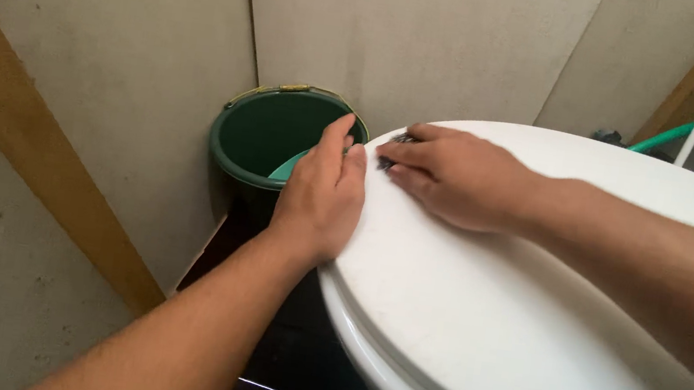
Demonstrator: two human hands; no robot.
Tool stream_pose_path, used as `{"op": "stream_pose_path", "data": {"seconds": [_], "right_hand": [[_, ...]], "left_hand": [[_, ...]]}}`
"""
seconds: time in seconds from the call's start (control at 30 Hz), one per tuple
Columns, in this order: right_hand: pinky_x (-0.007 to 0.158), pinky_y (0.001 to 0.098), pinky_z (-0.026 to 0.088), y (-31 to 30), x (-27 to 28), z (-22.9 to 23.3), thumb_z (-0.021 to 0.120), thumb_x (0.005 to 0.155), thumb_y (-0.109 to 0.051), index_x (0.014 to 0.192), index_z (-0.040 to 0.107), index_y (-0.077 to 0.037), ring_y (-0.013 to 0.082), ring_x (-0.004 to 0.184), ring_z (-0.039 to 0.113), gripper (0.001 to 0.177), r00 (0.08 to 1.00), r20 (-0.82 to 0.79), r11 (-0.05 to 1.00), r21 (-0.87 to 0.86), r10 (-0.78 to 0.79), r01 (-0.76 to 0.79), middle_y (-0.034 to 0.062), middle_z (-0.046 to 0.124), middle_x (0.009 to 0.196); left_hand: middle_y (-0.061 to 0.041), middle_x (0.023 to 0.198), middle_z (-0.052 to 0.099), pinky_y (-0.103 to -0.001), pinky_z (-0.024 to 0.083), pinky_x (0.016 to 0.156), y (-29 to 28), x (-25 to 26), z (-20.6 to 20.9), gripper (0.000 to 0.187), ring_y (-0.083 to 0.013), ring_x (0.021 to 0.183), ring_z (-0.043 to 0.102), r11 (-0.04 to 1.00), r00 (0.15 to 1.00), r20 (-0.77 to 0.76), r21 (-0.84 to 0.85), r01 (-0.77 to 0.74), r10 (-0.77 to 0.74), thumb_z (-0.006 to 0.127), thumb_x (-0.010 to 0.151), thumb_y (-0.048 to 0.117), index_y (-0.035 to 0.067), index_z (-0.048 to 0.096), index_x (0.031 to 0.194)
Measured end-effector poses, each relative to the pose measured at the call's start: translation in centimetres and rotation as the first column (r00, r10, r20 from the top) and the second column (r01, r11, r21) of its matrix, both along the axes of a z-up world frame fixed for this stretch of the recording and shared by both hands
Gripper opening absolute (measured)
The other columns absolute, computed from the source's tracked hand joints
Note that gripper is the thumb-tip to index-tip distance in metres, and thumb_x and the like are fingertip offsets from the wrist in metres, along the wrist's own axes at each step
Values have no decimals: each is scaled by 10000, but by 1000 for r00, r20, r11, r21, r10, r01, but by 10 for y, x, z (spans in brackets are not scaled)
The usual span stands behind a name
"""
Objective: Scrubbing a toilet seat and bowl with a steel wool scrubber.
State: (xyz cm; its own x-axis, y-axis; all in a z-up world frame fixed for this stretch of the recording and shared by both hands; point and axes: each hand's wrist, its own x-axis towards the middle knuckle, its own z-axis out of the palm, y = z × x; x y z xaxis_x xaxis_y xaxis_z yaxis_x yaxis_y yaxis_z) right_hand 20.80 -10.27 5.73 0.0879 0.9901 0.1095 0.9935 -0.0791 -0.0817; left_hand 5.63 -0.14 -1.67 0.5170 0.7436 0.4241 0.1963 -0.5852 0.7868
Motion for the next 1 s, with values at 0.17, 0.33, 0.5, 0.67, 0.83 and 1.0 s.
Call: {"op": "stream_pose_path", "data": {"seconds": [0.17, 0.33, 0.5, 0.67, 0.83, 1.0], "right_hand": [[1078, 469, 447, -10, -23, 0, 511, 1000, -421, 1403, 649, -266, 333, 1377, 505, 454, 995, -5, 995, 6, 105, -105, 148, 506, 1510], [1070, 479, 447, -30, -43, 6, 534, 972, -400, 1423, 640, -280, 327, 1365, 497, 478, 991, -4, 991, -14, 133, -133, 139, 478, 1528], [1037, 507, 452, -61, -27, -9, 554, 1048, -391, 1412, 682, -279, 365, 1407, 480, 402, 953, 12, 950, 72, 303, -303, 161, 510, 1568], [1054, 508, 429, -92, -20, -5, 575, 1042, -378, 1429, 681, -288, 358, 1425, 463, 412, 948, 6, 948, 43, 317, -317, 149, 524, 1560], [1071, 501, 421, -122, -13, 5, 602, 1032, -356, 1417, 693, -261, 352, 1448, 451, 407, 940, -39, 939, 69, 340, -337, 130, 535, 1563], [1073, 507, 429, -145, 5, 8, 625, 1003, -382, 1396, 709, -268, 338, 1433, 476, 418, 965, -7, 965, 19, 262, -261, 120, 532, 1568]], "left_hand": [[-235, 1290, 670, -436, 473, 1038, -5, -5, 1, 528, -403, 1231, 624, 980, 997, 5, -183, -80, 82, 381, 1044, 426, 72, 601, 1369], [-216, 1202, 741, -427, 494, 1022, 13, -2, -14, 590, -399, 1186, 681, 989, 993, 100, -144, -41, 56, 351, 1056, 469, 45, 741, 1181], [-157, 1127, 776, -366, 576, 904, 14, -11, -2, 477, -260, 1039, 766, 996, 999, -33, -87, 15, -18, 710, 860, 412, 52, 719, 1174], [-113, 1151, 790, -349, 569, 926, 20, -14, 10, 460, -213, 1059, 765, 993, 980, -189, -112, 44, -65, 743, 852, 398, 92, 724, 1195], [-131, 1180, 775, -374, 562, 960, 0, -20, 42, 548, -264, 1071, 759, 985, 894, -445, -168, -31, -47, 687, 873, 488, 162, 685, 1314], [-147, 1404, 635, -398, 483, 1088, -26, -18, 68, 795, -293, 1240, 668, 990, 732, -681, -110, -88, -11, 666, 860, 592, 182, 485, 1517]]}}
